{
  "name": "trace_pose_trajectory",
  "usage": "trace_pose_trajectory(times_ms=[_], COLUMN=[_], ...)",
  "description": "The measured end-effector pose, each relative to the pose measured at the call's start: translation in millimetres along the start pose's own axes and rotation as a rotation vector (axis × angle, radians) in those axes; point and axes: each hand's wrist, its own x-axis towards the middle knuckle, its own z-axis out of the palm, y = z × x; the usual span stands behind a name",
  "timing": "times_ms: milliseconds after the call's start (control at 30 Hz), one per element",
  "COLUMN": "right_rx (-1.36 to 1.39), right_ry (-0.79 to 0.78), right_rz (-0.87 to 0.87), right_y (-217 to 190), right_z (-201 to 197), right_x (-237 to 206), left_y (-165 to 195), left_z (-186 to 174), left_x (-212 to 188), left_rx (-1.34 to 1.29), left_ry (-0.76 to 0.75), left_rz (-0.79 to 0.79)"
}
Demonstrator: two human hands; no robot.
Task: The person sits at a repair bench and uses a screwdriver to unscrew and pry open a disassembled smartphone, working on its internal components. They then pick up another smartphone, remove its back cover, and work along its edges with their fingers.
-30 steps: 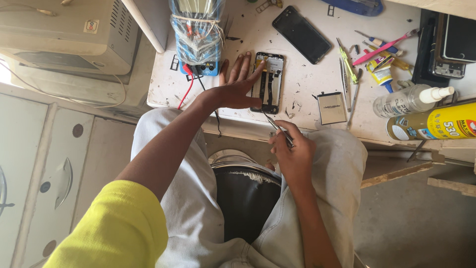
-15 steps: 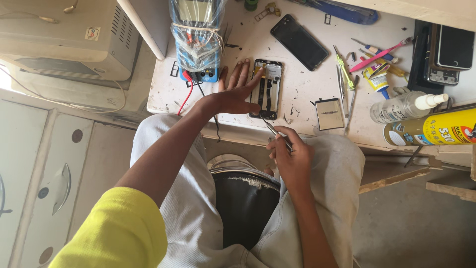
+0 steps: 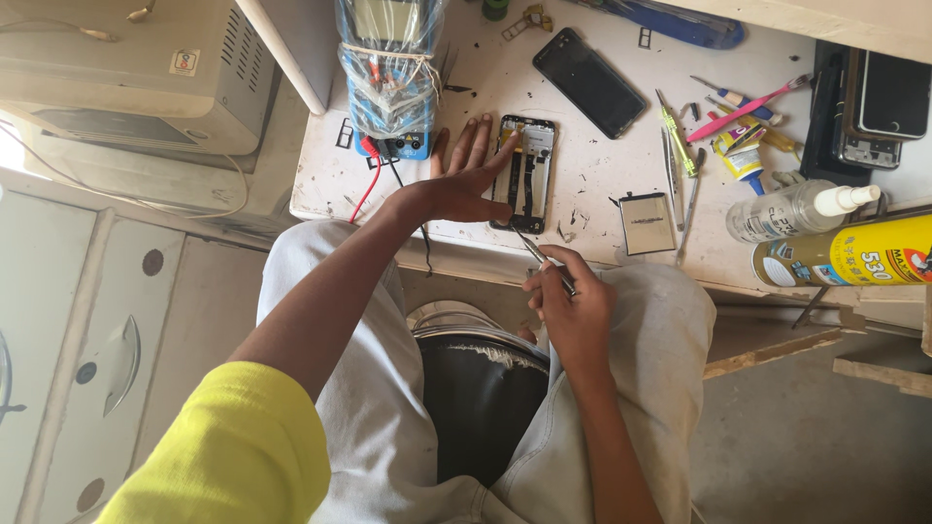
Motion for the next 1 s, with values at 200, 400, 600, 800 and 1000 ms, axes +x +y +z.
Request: trace_pose_trajectory(times_ms=[200, 400, 600, 800, 1000], right_rx=[-0.014, -0.015, -0.105, -0.142, -0.161], right_ry=[0.002, -0.006, -0.009, -0.004, 0.001], right_rz=[-0.001, 0.004, -0.044, -0.082, -0.112], right_y=[-1.6, -3.9, -5.0, -4.7, -3.6], right_z=[0.1, 0.6, 1.4, 2.0, 2.0], right_x=[-0.1, -1.6, -2.4, -2.0, -1.5], left_y=[1.8, -0.2, -0.6, -1.4, -2.2], left_z=[-2.3, -1.3, 0.0, 1.4, 0.7], left_x=[-0.7, -2.2, 1.3, 0.5, -0.9], left_rx=[0.007, 0.050, 0.040, 0.067, 0.088], left_ry=[-0.020, -0.003, -0.021, 0.005, -0.012], left_rz=[-0.017, 0.001, -0.017, 0.003, 0.012])
